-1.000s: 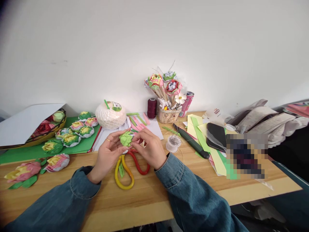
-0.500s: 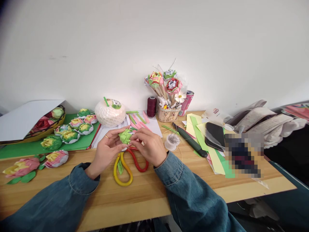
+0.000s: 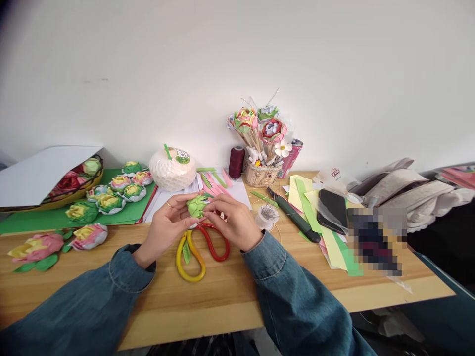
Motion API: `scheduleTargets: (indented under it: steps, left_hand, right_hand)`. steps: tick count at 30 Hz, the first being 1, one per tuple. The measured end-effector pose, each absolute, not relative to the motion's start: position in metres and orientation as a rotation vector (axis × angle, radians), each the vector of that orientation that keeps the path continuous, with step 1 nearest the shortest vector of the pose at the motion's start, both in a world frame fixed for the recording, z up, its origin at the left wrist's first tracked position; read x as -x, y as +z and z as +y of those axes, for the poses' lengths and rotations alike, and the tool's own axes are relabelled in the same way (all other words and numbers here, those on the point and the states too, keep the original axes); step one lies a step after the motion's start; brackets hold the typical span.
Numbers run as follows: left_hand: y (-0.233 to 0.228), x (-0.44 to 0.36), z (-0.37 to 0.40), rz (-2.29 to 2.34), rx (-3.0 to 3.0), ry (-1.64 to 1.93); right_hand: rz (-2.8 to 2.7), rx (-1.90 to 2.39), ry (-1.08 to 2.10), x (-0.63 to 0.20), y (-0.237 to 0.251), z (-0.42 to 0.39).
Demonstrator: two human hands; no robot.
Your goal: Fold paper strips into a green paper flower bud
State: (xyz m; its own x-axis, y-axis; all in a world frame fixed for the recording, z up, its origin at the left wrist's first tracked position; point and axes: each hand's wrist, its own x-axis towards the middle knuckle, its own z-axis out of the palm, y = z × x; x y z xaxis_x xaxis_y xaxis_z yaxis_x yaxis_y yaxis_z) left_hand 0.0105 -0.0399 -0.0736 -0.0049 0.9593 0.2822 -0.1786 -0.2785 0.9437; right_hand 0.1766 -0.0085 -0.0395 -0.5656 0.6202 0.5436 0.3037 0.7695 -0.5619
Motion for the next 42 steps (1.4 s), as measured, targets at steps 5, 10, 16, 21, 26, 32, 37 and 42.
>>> scheduleTargets:
  steps: [5, 10, 16, 21, 26, 32, 37, 42]
  left_hand:
    - [-0.072, -0.011, -0.041, 0.882, -1.291, 1.449]
    - [-0.073, -0.012, -0.041, 0.874, -1.292, 1.435]
    - [-0.071, -0.012, -0.041, 0.874, -1.287, 1.431]
    - [-0.072, -0.012, -0.042, 0.885, -1.280, 1.435]
    - [-0.071, -0.012, -0.042, 0.862, -1.255, 1.474]
    - [-0.070, -0.011, -0.042, 0.853, -1.243, 1.498]
    - [-0.070, -0.010, -0.041, 0.834, -1.246, 1.492]
    - [-0.071, -0.010, -0.041, 0.816, -1.278, 1.481]
  right_hand:
    - [-2.157, 0.750, 0.402, -0.172, -0.043, -0.013]
    - [-2.163, 0.785, 0.208, -0.171, -0.044, -0.017]
    - [-2.173, 0.768, 0.076, -0.171, -0.044, -0.018]
    - [-2.160, 0.708, -0.105, -0.171, -0.048, -0.019]
    - [-2.039, 0.690, 0.527, -0.171, -0.041, -0.020]
    - [-1.786, 0.730, 1.208, -0.168, -0.038, -0.015]
    - [-1.632, 0.723, 1.398, -0.167, -0.040, -0.013]
    - [-1.567, 0.737, 1.504, -0.168, -0.042, -0.013]
